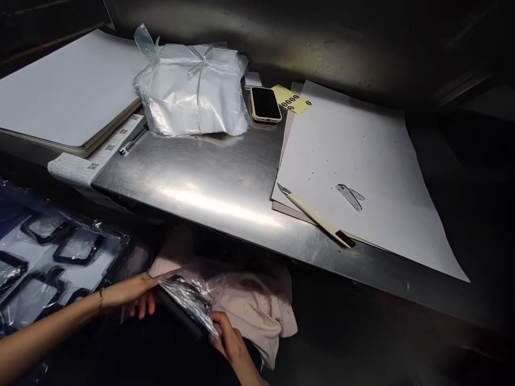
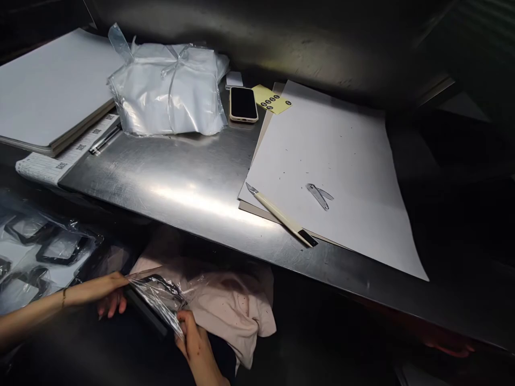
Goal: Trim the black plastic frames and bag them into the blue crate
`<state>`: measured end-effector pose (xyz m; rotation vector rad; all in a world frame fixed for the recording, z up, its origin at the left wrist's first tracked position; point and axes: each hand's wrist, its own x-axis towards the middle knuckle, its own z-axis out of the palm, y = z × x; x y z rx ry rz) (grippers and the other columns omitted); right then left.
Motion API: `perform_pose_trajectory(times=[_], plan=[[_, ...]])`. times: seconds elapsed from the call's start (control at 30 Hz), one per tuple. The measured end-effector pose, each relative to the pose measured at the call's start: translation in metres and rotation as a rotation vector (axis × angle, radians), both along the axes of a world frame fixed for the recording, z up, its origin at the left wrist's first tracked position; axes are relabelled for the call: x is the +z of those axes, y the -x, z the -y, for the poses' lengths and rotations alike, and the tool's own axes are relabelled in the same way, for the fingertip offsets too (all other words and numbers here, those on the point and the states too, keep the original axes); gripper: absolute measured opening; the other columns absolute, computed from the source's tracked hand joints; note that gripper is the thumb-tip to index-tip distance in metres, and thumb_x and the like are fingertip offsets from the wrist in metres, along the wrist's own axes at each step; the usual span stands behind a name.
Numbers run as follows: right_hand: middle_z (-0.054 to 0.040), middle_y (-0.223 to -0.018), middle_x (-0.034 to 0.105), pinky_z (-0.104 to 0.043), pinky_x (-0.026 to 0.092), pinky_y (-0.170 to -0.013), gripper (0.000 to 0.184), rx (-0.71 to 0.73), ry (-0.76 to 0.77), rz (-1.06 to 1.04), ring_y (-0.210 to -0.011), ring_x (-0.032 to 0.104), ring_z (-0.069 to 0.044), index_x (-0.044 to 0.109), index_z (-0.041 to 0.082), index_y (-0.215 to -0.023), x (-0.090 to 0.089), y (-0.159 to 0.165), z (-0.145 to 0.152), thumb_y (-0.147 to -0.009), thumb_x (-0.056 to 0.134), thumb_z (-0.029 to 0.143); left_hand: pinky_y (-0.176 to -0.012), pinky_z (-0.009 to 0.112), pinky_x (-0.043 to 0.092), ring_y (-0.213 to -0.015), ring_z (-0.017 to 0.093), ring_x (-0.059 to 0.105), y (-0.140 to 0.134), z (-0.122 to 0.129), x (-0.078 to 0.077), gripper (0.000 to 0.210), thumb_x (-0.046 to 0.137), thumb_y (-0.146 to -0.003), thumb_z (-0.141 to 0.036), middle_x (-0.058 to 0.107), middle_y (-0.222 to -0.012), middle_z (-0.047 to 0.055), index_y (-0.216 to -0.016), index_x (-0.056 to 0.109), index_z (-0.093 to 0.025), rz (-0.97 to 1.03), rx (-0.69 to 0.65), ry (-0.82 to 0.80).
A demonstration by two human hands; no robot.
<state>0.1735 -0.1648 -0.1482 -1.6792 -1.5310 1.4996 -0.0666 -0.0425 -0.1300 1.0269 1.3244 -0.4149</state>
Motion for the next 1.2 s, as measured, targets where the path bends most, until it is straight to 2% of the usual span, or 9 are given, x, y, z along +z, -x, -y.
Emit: perform_pose_trajectory(times=[0.17, 0.33, 0.43, 0.6, 0.7, 0.87, 0.93, 1.03, 1.2], plan=[[-0.0004, -0.096, 0.058, -0.028, 0.041, -0.08, 0.042, -0.08, 0.056, 0.058, -0.09, 0.054, -0.014, 0.035, 0.029, -0.125, 0.034, -0.02, -0.046, -0.084, 0.033, 0.022, -0.05, 0.025, 0.046, -0.046, 0.008, 0.054, -0.009, -0.026, 0.016, 0.043, 0.036, -0.085, -0.047, 0.059, -0.056, -0.003, -0.069, 0.057, -0.012, -0.076, -0.08, -0.138], [0.0, -0.077, 0.056, -0.034, 0.04, -0.076, 0.035, -0.102, 0.038, 0.134, -0.078, 0.053, -0.016, 0.044, 0.02, -0.117, 0.033, -0.026, -0.085, -0.082, 0.04, 0.018, -0.074, 0.037, 0.046, -0.078, 0.016, 0.059, -0.02, -0.052, 0.032, 0.029, 0.044, -0.084, -0.038, 0.062, -0.084, 0.003, -0.087, 0.058, -0.013, -0.226, -0.123, -0.521], [-0.0012, -0.081, 0.056, -0.037, 0.04, -0.076, 0.025, -0.124, 0.017, 0.162, -0.081, 0.053, -0.017, 0.049, 0.015, -0.106, 0.033, -0.034, -0.101, -0.083, 0.045, 0.021, -0.079, 0.041, 0.044, -0.09, 0.019, 0.056, -0.024, -0.067, 0.044, 0.025, 0.048, -0.083, -0.032, 0.058, -0.099, 0.005, -0.099, 0.054, -0.014, -0.24, -0.118, -0.632], [-0.0003, -0.081, 0.057, -0.032, 0.04, -0.074, 0.036, -0.082, -0.018, 0.098, -0.078, 0.052, -0.015, 0.046, 0.023, -0.117, 0.054, -0.046, -0.105, -0.083, 0.036, 0.018, -0.064, 0.032, 0.047, -0.061, 0.012, 0.056, -0.028, -0.071, 0.059, 0.023, 0.048, -0.083, -0.032, 0.058, -0.071, -0.002, -0.096, 0.054, -0.014, 0.007, -0.032, -0.547], [-0.0002, -0.083, 0.059, -0.027, 0.042, -0.069, 0.038, 0.038, -0.029, 0.004, -0.072, 0.053, -0.013, 0.045, 0.026, -0.121, 0.054, -0.027, -0.091, -0.086, 0.029, 0.024, -0.051, 0.025, 0.043, -0.049, 0.009, 0.052, -0.032, -0.043, 0.05, 0.019, 0.047, -0.083, -0.031, 0.053, -0.058, -0.006, -0.084, 0.053, -0.014, 0.186, 0.099, -0.359], [-0.0004, -0.082, 0.06, -0.028, 0.044, -0.068, 0.041, 0.31, -0.018, -0.08, -0.074, 0.055, -0.016, 0.059, 0.021, -0.101, 0.022, 0.041, -0.054, -0.065, 0.066, 0.037, -0.045, 0.02, 0.037, -0.052, 0.01, 0.057, -0.016, 0.027, 0.028, 0.031, 0.054, -0.073, -0.045, 0.061, -0.062, -0.001, -0.079, 0.054, -0.014, 0.316, 0.376, -0.023], [-0.0005, -0.079, 0.059, -0.031, 0.045, -0.066, 0.027, 0.389, -0.037, -0.089, -0.073, 0.055, -0.015, 0.059, 0.017, -0.092, 0.012, 0.062, -0.044, -0.071, 0.062, 0.034, -0.044, 0.021, 0.037, -0.053, 0.013, 0.059, 0.002, 0.044, 0.023, 0.046, 0.058, -0.062, -0.057, 0.065, -0.067, 0.004, -0.075, 0.058, -0.013, 0.311, 0.475, 0.114], [0.0006, -0.076, 0.057, -0.031, 0.045, -0.065, 0.013, 0.51, -0.096, -0.136, -0.069, 0.055, -0.012, 0.057, 0.015, -0.085, 0.004, 0.077, -0.037, -0.08, 0.052, 0.026, -0.045, 0.022, 0.041, -0.056, 0.012, 0.058, 0.021, 0.05, 0.008, 0.058, 0.038, -0.067, -0.069, 0.063, -0.071, 0.003, -0.077, 0.057, -0.015, 0.238, 0.691, 0.27], [0.0014, -0.074, 0.056, -0.029, 0.044, -0.063, 0.003, 0.587, -0.158, -0.201, -0.067, 0.052, -0.011, 0.056, 0.015, -0.076, 0.004, 0.084, -0.037, -0.073, 0.055, 0.017, -0.06, 0.03, 0.049, -0.064, 0.012, 0.058, -0.004, 0.035, -0.035, 0.034, 0.042, -0.083, -0.043, 0.061, -0.079, 0.002, -0.09, 0.056, -0.013, 0.25, 0.924, 0.341]])
